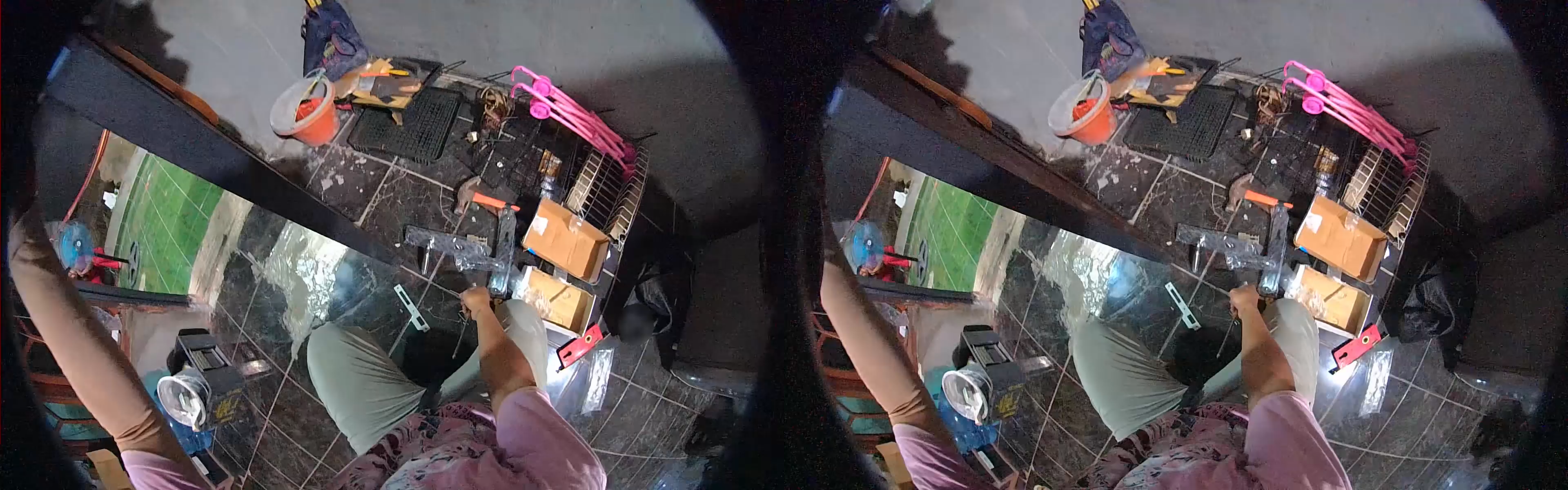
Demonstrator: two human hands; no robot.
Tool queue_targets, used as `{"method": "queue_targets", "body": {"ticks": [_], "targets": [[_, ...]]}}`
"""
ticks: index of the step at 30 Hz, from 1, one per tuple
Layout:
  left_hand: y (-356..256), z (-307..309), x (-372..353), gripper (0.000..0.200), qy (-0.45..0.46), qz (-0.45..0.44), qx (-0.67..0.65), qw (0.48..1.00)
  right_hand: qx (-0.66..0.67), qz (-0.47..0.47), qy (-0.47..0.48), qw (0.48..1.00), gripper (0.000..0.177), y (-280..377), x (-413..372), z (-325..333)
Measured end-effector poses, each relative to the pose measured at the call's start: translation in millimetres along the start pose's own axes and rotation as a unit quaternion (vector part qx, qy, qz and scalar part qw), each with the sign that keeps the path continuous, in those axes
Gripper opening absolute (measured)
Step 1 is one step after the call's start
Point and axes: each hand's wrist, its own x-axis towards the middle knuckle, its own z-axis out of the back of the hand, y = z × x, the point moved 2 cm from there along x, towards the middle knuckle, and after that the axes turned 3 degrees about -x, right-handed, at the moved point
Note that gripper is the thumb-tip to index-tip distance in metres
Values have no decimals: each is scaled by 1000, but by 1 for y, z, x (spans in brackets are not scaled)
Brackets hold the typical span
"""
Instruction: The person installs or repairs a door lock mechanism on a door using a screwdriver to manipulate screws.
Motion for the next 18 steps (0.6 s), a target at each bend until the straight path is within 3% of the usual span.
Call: {"method": "queue_targets", "body": {"ticks": [1, 2, 3, 4, 5, 7, 9, 11, 13, 14, 15, 16, 17, 18], "targets": [[-6, 2, 5, 22, 0, -7, 11, 1000, -9, 14, -43, 999, 19, -9, 1, 1], [7, 5, 9, 20, -8, -167, 171, 971, -17, 29, -85, 996, 21, -12, -1, 2], [20, 6, 9, 20, -16, -321, 320, 891, -25, 45, -128, 990, 22, -15, -3, 4], [-7, -3, -5, 25, -19, -231, 324, 917, 4, 12, -117, 993, 18, -16, -13, 9], [-7, -6, -6, 28, -30, -256, 330, 908, -111, 82, -142, 980, 16, -29, -4, 8], [-6, -11, -4, 35, -56, -305, 337, 889, -332, 217, -184, 899, 17, -69, 22, 3], [-3, -9, -3, 44, -58, -296, 309, 902, -489, 155, -102, 852, 25, -45, -15, -10], [10, -5, 3, 50, -39, -318, 290, 902, -607, 191, -159, 754, 27, -38, -50, -21], [30, 5, 12, 52, 9, -370, 290, 883, -445, 22, -117, 888, 30, -26, -59, -23], [33, 11, 9, 39, 39, -307, 286, 907, -718, 123, 50, 684, 31, -55, -8, -45], [38, 15, -1, 29, 61, -243, 286, 925, -661, 172, -14, 730, 32, -97, 35, -60], [22, 6, -6, 25, 68, -112, 144, 981, -632, 176, -11, 754, 32, -87, 32, -57], [7, -3, -12, 22, 30, 22, -64, 997, -629, 170, -3, 758, 33, -89, 27, -55], [-9, -12, -19, 20, -49, 126, -231, 964, -635, 168, 2, 754, 34, -95, 33, -55]]}}
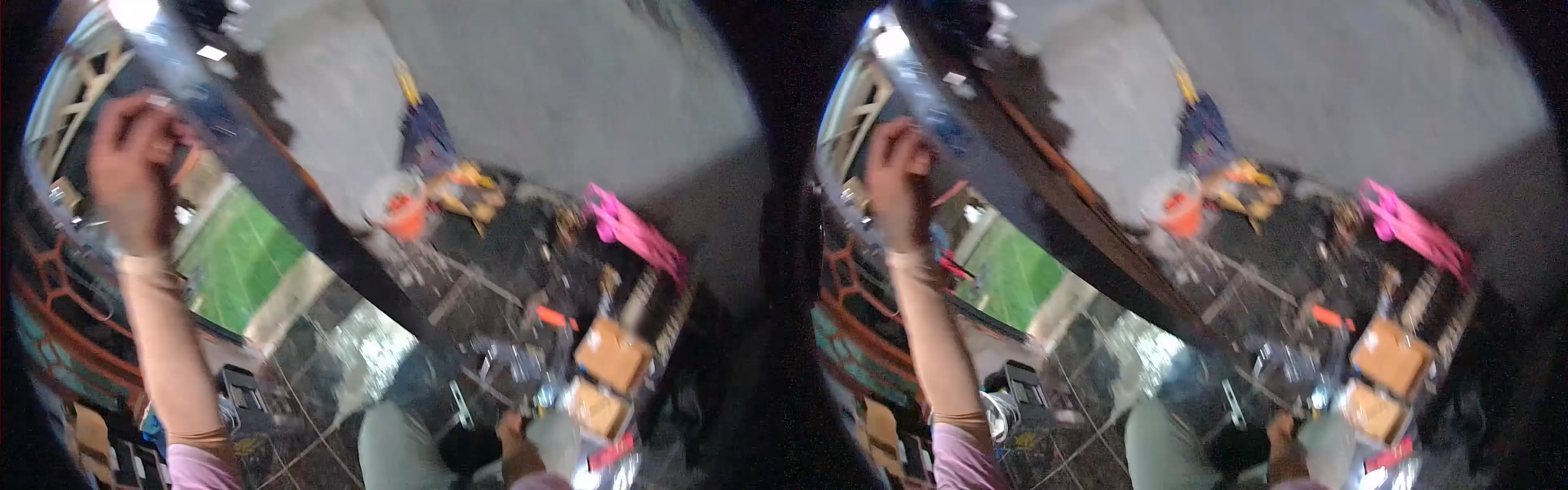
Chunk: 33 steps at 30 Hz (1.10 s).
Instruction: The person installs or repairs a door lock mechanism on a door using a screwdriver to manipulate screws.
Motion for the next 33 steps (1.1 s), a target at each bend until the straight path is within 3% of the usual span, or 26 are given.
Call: {"method": "queue_targets", "body": {"ticks": [2, 4, 8, 11, 13, 14, 15, 16, 17, 20, 21, 22, 25, 33], "targets": [[-16, -11, -9, 15, -9, 38, -57, 998, -49, 1, 13, 999, 36, -11, 46, -40], [-17, -10, -8, 14, -4, 41, -88, 995, 35, -28, -11, 999, 38, -20, 8, 21], [-15, -13, -13, 14, -23, 87, -165, 982, 215, -25, -238, 947, 46, -26, -30, 111], [-13, -13, -12, 14, -17, 90, -184, 979, 336, 65, -465, 816, 55, -18, -61, 214], [-10, -13, -13, 14, -15, 93, -198, 976, 614, 244, -435, 612, 10, 5, -101, 334], [-9, -13, -13, 14, -17, 95, -205, 974, 628, 243, -452, 585, 9, 24, -166, 418], [-7, -13, -13, 14, -18, 97, -212, 972, 621, 303, -435, 577, 10, 33, -210, 479], [-6, -13, -13, 15, -17, 99, -209, 973, 596, 350, -476, 543, 8, 50, -257, 534], [-6, -13, -13, 14, -18, 103, -209, 972, 568, 364, -488, 554, 8, 61, -302, 578], [-7, -14, -12, 13, -20, 105, -213, 971, 527, 492, -507, 472, 9, 103, -385, 665], [-8, -14, -12, 13, -21, 107, -212, 971, 553, 512, -461, 469, 9, 116, -408, 682], [-10, -14, -12, 13, -21, 110, -209, 971, 556, 541, -417, 474, 10, 126, -427, 695], [-10, -14, -12, 12, -21, 116, -212, 970, 474, 579, -492, 444, 11, 155, -447, 722], [-7, -13, -13, 13, -19, 122, -206, 971, 448, 575, -564, 389, 3, 182, -444, 741]]}}
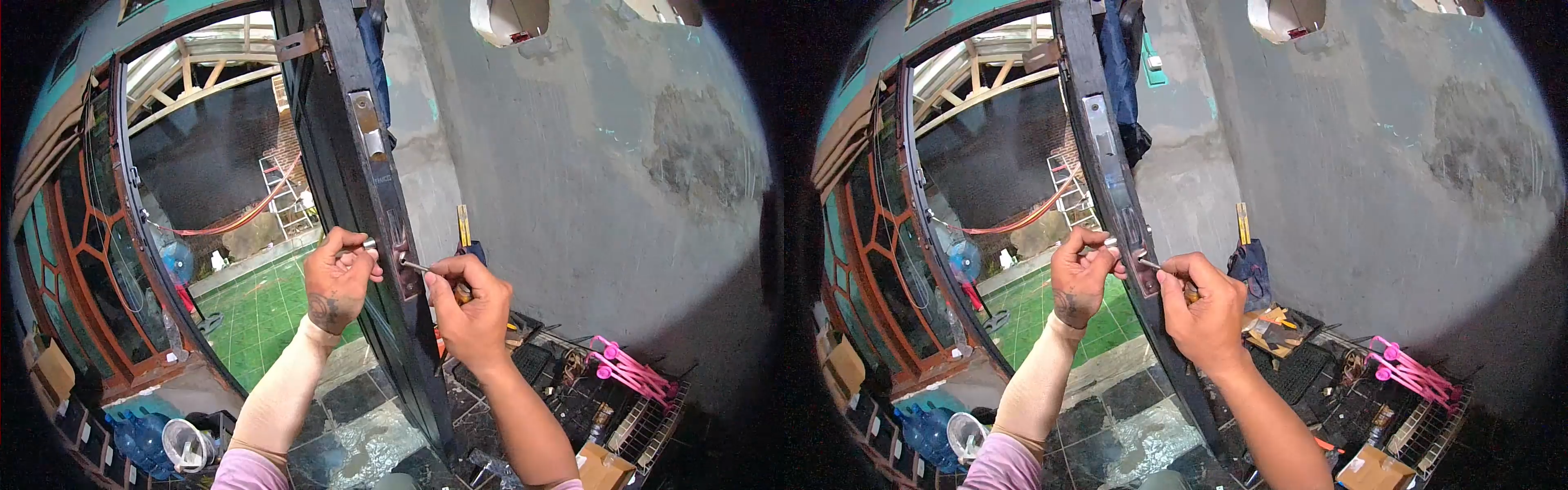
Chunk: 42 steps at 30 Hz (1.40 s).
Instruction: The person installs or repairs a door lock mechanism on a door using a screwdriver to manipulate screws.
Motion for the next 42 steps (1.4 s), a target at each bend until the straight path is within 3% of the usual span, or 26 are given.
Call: {"method": "queue_targets", "body": {"ticks": [4, 11, 14, 18, 27, 30, 39, 42], "targets": [[1, 0, 0, 11, -2, -11, -10, 1000, -25, 5, -2, 1000, 1, 4, 4, -3], [3, 0, 0, 10, 1, -16, -21, 1000, -126, 121, 61, 983, 8, 22, 12, -10], [1, 1, 0, 11, 3, -16, -15, 1000, -12, 0, 81, 997, 11, 11, 9, -7], [-2, 0, 0, 11, 2, -12, -3, 1000, 18, -31, 38, 999, 9, 6, 10, -10], [-2, 0, 0, 12, 1, -7, 1, 1000, -68, 96, 24, 993, 11, 10, 11, -13], [3, 1, 0, 12, 0, -9, -13, 1000, -60, 42, 63, 995, 15, 17, 9, -11], [1, 0, 1, 10, -3, -10, -1, 1000, -57, -11, 58, 997, 8, 19, 7, -12], [2, 0, 1, 10, -1, -13, -8, 1000, -84, 42, 37, 995, 6, 21, 7, -12]]}}
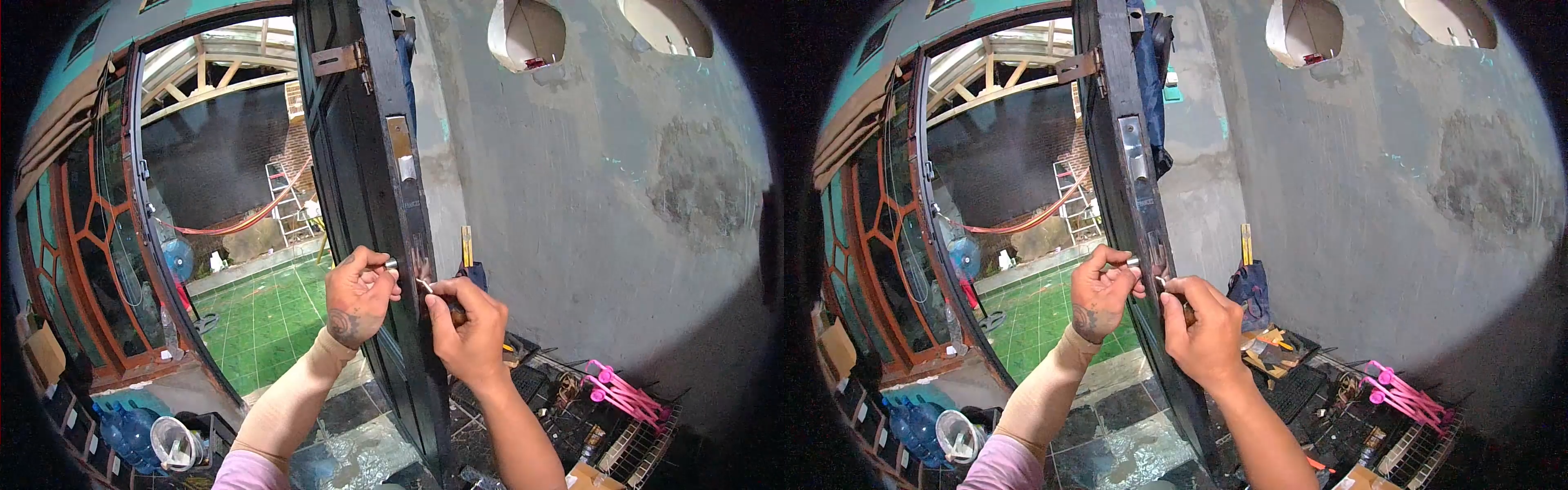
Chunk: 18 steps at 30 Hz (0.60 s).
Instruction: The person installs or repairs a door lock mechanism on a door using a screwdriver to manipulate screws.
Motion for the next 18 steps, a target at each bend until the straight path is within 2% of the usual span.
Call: {"method": "queue_targets", "body": {"ticks": [9, 12, 15, 18], "targets": [[-1, 0, 0, 10, -1, -8, 7, 1000, -20, 49, -28, 998, 12, 0, -1, -6], [-1, 0, 0, 10, 1, -8, 12, 1000, -4, 22, -23, 999, 12, -1, -3, -7], [1, 1, 0, 10, 0, -1, 7, 1000, -28, 49, -52, 997, 9, 0, -1, -6], [0, 0, 0, 10, -3, 6, 2, 1000, -14, 9, -37, 999, 9, 2, -3, -5]]}}
